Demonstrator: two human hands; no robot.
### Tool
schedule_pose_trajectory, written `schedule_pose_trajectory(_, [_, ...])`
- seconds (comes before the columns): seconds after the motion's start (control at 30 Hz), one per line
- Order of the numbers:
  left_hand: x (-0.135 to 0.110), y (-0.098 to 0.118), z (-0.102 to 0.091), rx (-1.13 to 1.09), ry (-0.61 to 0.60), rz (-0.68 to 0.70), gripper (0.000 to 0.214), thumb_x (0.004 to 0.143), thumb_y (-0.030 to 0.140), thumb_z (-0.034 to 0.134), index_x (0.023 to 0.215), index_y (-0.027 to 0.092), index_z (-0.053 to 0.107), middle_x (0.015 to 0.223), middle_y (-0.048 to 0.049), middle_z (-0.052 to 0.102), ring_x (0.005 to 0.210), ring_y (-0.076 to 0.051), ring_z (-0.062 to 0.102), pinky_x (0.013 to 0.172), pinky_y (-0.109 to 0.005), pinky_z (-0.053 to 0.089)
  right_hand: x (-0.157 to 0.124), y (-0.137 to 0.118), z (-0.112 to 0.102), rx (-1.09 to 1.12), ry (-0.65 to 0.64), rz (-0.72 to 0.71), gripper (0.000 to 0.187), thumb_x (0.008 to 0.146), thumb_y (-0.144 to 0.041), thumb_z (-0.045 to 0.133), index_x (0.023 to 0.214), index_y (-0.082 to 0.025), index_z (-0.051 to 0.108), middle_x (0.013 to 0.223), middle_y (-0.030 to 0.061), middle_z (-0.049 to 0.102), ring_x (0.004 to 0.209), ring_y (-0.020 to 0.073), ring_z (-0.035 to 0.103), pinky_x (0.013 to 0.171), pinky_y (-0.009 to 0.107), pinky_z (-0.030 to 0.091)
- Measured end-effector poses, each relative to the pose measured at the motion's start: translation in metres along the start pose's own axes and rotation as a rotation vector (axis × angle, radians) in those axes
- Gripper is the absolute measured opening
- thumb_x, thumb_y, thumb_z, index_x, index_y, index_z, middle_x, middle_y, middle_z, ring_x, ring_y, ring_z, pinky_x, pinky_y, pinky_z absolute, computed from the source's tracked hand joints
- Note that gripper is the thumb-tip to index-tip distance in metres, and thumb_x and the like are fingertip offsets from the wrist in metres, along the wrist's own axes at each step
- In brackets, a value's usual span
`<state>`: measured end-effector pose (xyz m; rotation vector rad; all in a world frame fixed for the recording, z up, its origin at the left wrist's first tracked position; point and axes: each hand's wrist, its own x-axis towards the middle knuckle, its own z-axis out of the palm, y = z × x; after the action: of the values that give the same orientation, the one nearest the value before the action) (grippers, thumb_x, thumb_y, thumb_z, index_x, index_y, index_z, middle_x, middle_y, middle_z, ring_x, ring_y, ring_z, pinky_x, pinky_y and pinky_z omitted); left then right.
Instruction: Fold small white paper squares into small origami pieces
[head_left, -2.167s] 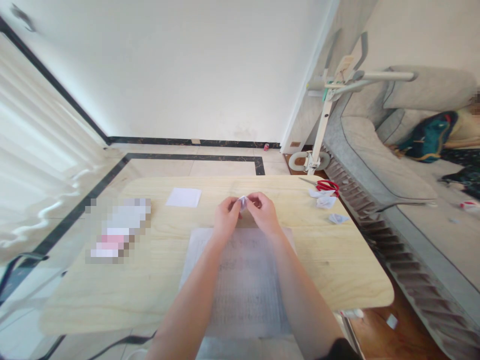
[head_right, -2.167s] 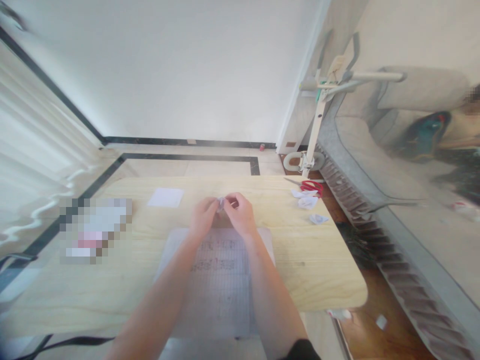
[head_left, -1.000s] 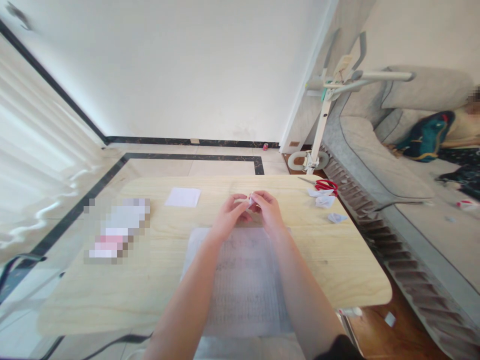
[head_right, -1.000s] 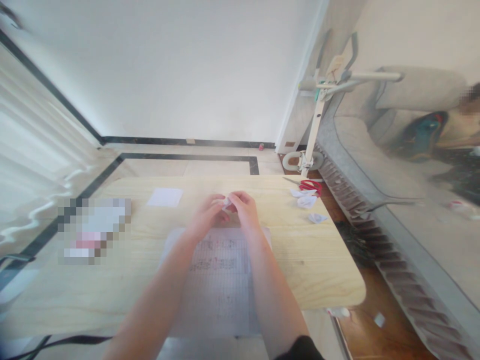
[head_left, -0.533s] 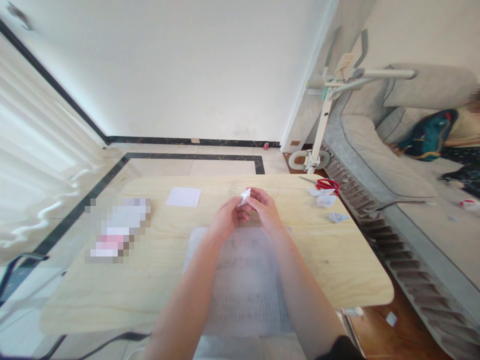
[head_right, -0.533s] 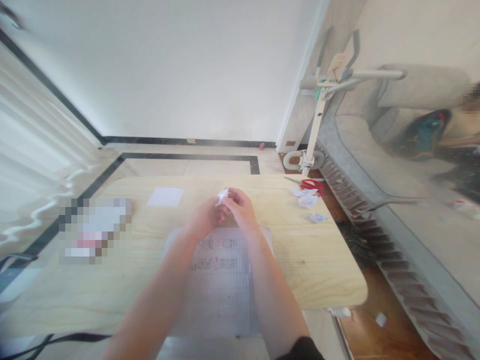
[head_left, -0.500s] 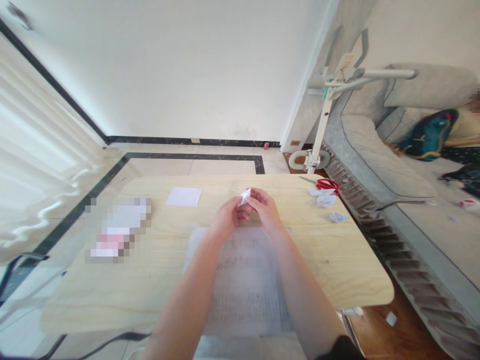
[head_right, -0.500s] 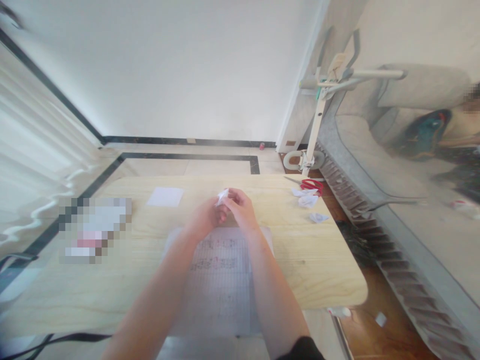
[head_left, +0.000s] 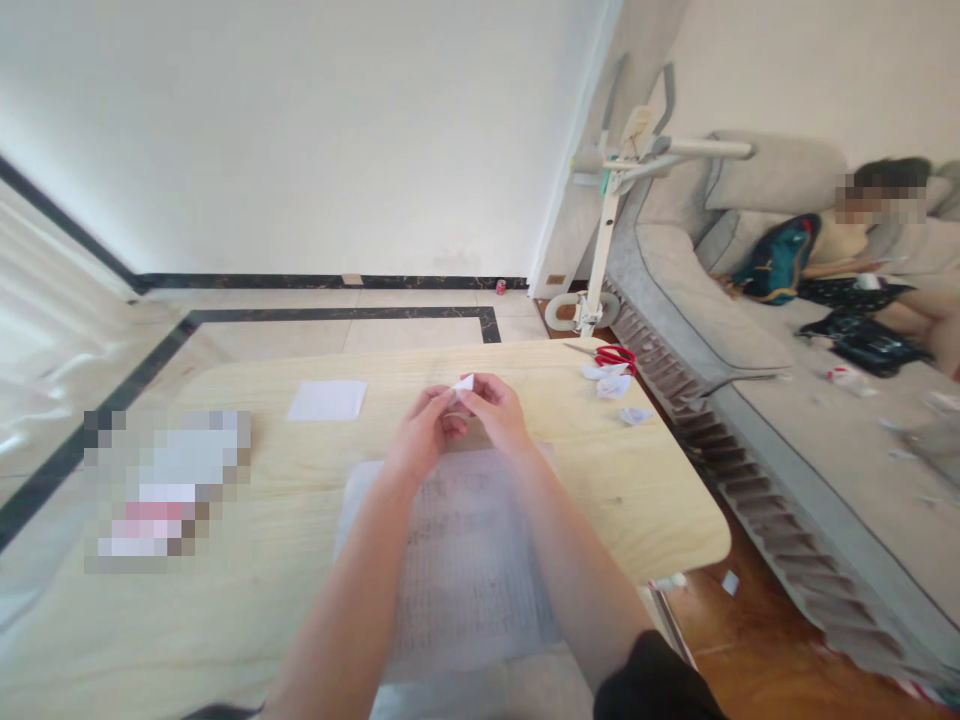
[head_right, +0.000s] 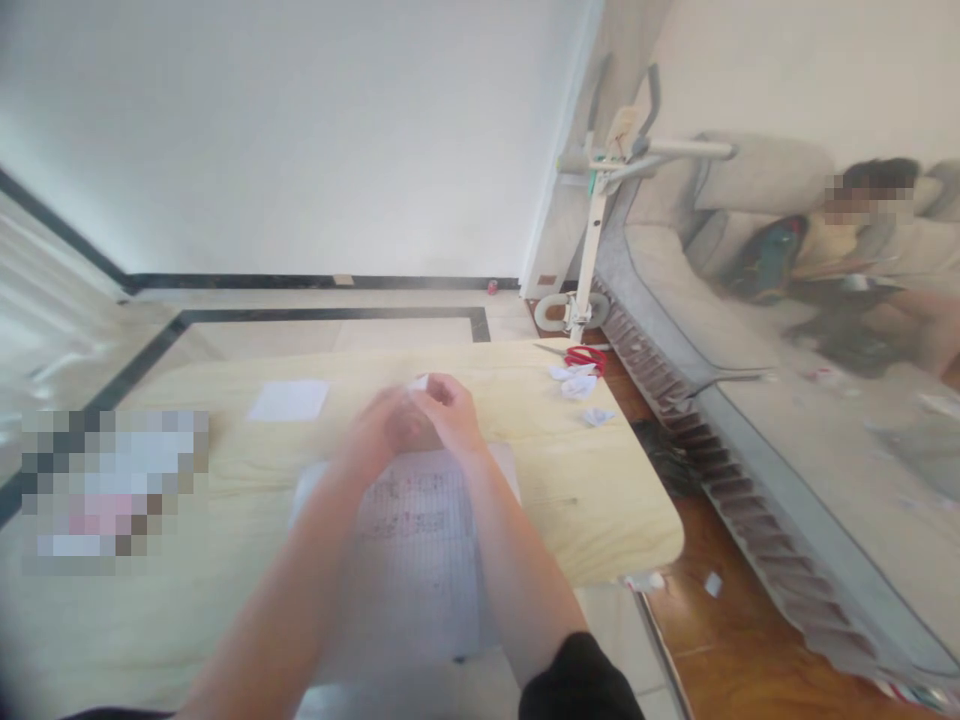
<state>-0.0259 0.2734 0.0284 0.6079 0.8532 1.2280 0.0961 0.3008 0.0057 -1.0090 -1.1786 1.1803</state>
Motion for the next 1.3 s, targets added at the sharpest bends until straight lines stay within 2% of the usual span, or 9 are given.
schedule_pose_trajectory(0.17, [-0.001, 0.002, 0.002, 0.031, 0.004, 0.010, 0.020, 0.072, 0.021, 0.071, 0.089, 0.020, 0.059, 0.074, -0.0005, 0.067, 0.051, -0.009, 0.056, 0.050, -0.021, 0.042, -0.001, -0.005, 0.001, -0.005, 0.026, 0.018, 0.023, 0.068, -0.035, 0.072, 0.087, -0.022, 0.068, 0.080, 0.0008, 0.066, 0.075, 0.0158, 0.058, 0.066, 0.027, 0.046])
schedule_pose_trajectory(0.3, [0.003, -0.001, -0.004, -0.025, -0.010, 0.039, 0.020, 0.073, 0.024, 0.071, 0.089, 0.018, 0.061, 0.070, 0.0007, 0.065, 0.051, -0.008, 0.056, 0.051, -0.020, 0.043, -0.001, -0.007, 0.005, 0.159, -0.038, 0.107, 0.022, 0.072, -0.040, 0.066, 0.079, -0.019, 0.068, 0.073, 0.0010, 0.065, 0.066, 0.0141, 0.057, 0.062, 0.027, 0.046])
schedule_pose_trajectory(0.43, [0.006, -0.002, -0.010, -0.078, -0.040, 0.047, 0.024, 0.071, 0.027, 0.073, 0.088, 0.016, 0.061, 0.064, 0.0021, 0.061, 0.050, -0.008, 0.055, 0.048, -0.019, 0.041, 0.003, -0.004, 0.011, 0.339, -0.020, 0.244, 0.024, 0.074, -0.040, 0.058, 0.071, -0.017, 0.066, 0.067, 0.0024, 0.063, 0.062, 0.0150, 0.057, 0.057, 0.028, 0.046])
schedule_pose_trajectory(0.6, [0.008, -0.002, -0.013, -0.095, -0.040, 0.062, 0.023, 0.070, 0.028, 0.074, 0.083, 0.016, 0.059, 0.062, 0.0041, 0.059, 0.047, -0.006, 0.052, 0.044, -0.018, 0.038, 0.007, -0.016, 0.015, 0.271, -0.068, 0.229, 0.015, 0.069, -0.031, 0.062, 0.072, -0.017, 0.067, 0.063, 0.0008, 0.063, 0.056, 0.0131, 0.056, 0.056, 0.026, 0.045])
schedule_pose_trajectory(0.73, [0.008, -0.002, -0.013, -0.131, 0.004, 0.066, 0.025, 0.068, 0.029, 0.075, 0.078, 0.017, 0.055, 0.062, 0.0060, 0.057, 0.045, -0.005, 0.051, 0.043, -0.017, 0.035, 0.010, -0.027, 0.015, 0.253, -0.005, 0.225, 0.015, 0.065, -0.030, 0.068, 0.076, -0.019, 0.069, 0.068, -0.0004, 0.066, 0.058, 0.0113, 0.057, 0.059, 0.026, 0.044])
schedule_pose_trajectory(0.83, [0.008, -0.002, -0.011, -0.148, -0.001, 0.034, 0.027, 0.068, 0.032, 0.075, 0.077, 0.017, 0.054, 0.062, 0.0053, 0.057, 0.044, -0.005, 0.050, 0.042, -0.018, 0.035, 0.009, -0.024, 0.014, 0.264, 0.001, 0.252, 0.015, 0.064, -0.030, 0.070, 0.073, -0.019, 0.068, 0.067, -0.0006, 0.065, 0.058, 0.0109, 0.056, 0.057, 0.024, 0.042])
schedule_pose_trajectory(1.07, [0.007, -0.001, -0.009, -0.183, -0.010, -0.039, 0.026, 0.072, 0.034, 0.073, 0.072, 0.017, 0.053, 0.054, 0.0056, 0.048, 0.039, -0.004, 0.042, 0.036, -0.017, 0.029, 0.007, -0.007, 0.010, 0.356, -0.136, 0.263, 0.014, 0.068, -0.032, 0.068, 0.069, -0.018, 0.063, 0.063, -0.0014, 0.060, 0.056, 0.0114, 0.050, 0.054, 0.026, 0.038])
schedule_pose_trajectory(1.2, [0.004, 0.003, -0.009, -0.171, -0.085, -0.117, 0.020, 0.072, 0.030, 0.070, 0.077, 0.016, 0.057, 0.062, 0.0006, 0.054, 0.042, -0.004, 0.041, 0.034, -0.015, 0.021, 0.011, -0.005, 0.002, 0.354, -0.245, 0.281, 0.018, 0.072, -0.034, 0.064, 0.065, -0.018, 0.059, 0.057, -0.0027, 0.052, 0.051, 0.0108, 0.044, 0.050, 0.025, 0.034])
schedule_pose_trajectory(1.3, [0.004, 0.004, -0.011, -0.143, -0.105, -0.117, 0.019, 0.071, 0.028, 0.070, 0.076, 0.015, 0.058, 0.064, -0.0003, 0.054, 0.043, -0.004, 0.038, 0.033, -0.014, 0.018, 0.012, -0.004, -0.002, 0.322, -0.325, 0.282, 0.018, 0.073, -0.034, 0.064, 0.065, -0.018, 0.058, 0.055, -0.0038, 0.049, 0.051, 0.0105, 0.043, 0.050, 0.025, 0.033])
